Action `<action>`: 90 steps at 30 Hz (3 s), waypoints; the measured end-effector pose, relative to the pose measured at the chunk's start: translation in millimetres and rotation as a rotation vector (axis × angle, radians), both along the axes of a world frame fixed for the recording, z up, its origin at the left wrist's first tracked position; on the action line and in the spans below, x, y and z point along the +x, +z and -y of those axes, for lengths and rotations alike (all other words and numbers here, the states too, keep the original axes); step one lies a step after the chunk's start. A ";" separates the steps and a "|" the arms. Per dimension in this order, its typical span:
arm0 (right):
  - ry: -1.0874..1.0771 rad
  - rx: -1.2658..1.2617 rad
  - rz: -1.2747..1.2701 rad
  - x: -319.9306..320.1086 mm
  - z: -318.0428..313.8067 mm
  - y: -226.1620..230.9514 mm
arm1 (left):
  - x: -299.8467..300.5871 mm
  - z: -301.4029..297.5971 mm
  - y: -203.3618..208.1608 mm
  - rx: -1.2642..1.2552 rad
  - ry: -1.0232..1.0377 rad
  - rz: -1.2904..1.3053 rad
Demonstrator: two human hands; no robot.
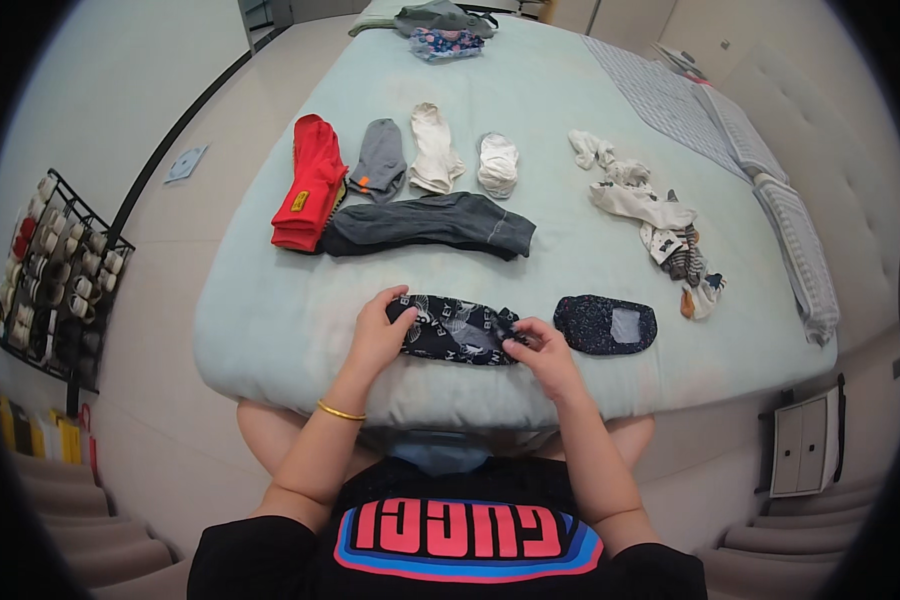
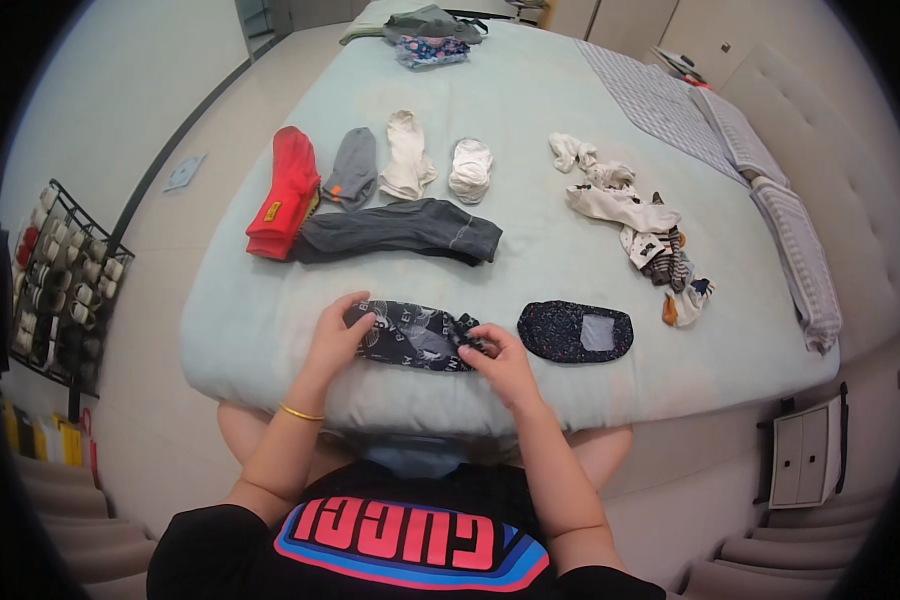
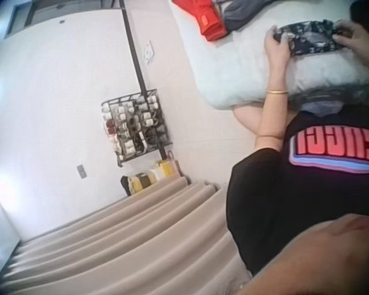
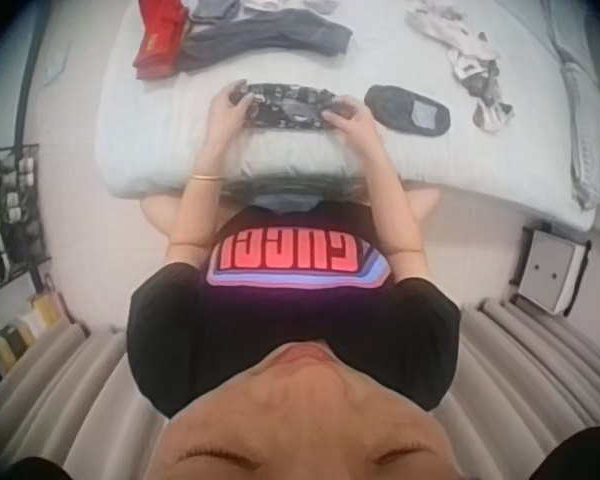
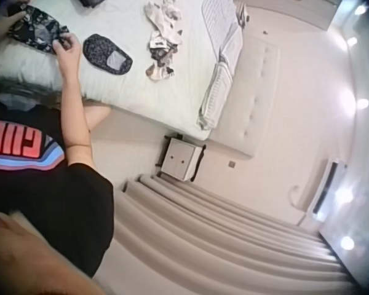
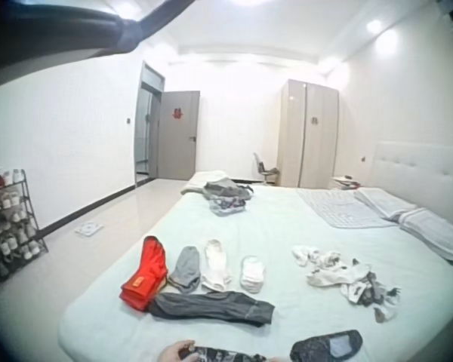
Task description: The person sits cross-legged on a bed and folds various pairs of socks by hand. They pick up socks from a pile, turn them inside out to match pairs, and fold them into neat stacks on the bed surface.
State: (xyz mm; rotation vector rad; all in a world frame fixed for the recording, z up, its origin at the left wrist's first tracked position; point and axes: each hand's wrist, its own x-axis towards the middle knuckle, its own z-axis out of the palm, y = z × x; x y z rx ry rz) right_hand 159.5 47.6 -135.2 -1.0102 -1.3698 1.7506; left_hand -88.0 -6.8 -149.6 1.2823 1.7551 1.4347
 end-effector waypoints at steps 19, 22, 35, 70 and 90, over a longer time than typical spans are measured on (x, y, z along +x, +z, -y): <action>-0.059 1.168 0.619 -14.1 18.2 10.6 | -5.8 9.8 20.0 -0.212 -0.198 0.113; -0.078 1.260 0.624 -16.7 22.9 15.9 | -5.7 12.4 20.9 -0.208 -0.191 0.067; 0.155 1.117 0.604 -10.8 15.8 19.0 | -3.3 15.6 15.6 -0.061 -0.250 0.042; 0.173 1.109 1.114 -39.1 13.1 -8.6 | 37.9 26.9 13.8 -0.046 -0.191 -1.054; -0.608 0.402 1.006 191.4 -109.6 -26.4 | 167.0 -100.0 12.6 -0.171 -0.340 -0.270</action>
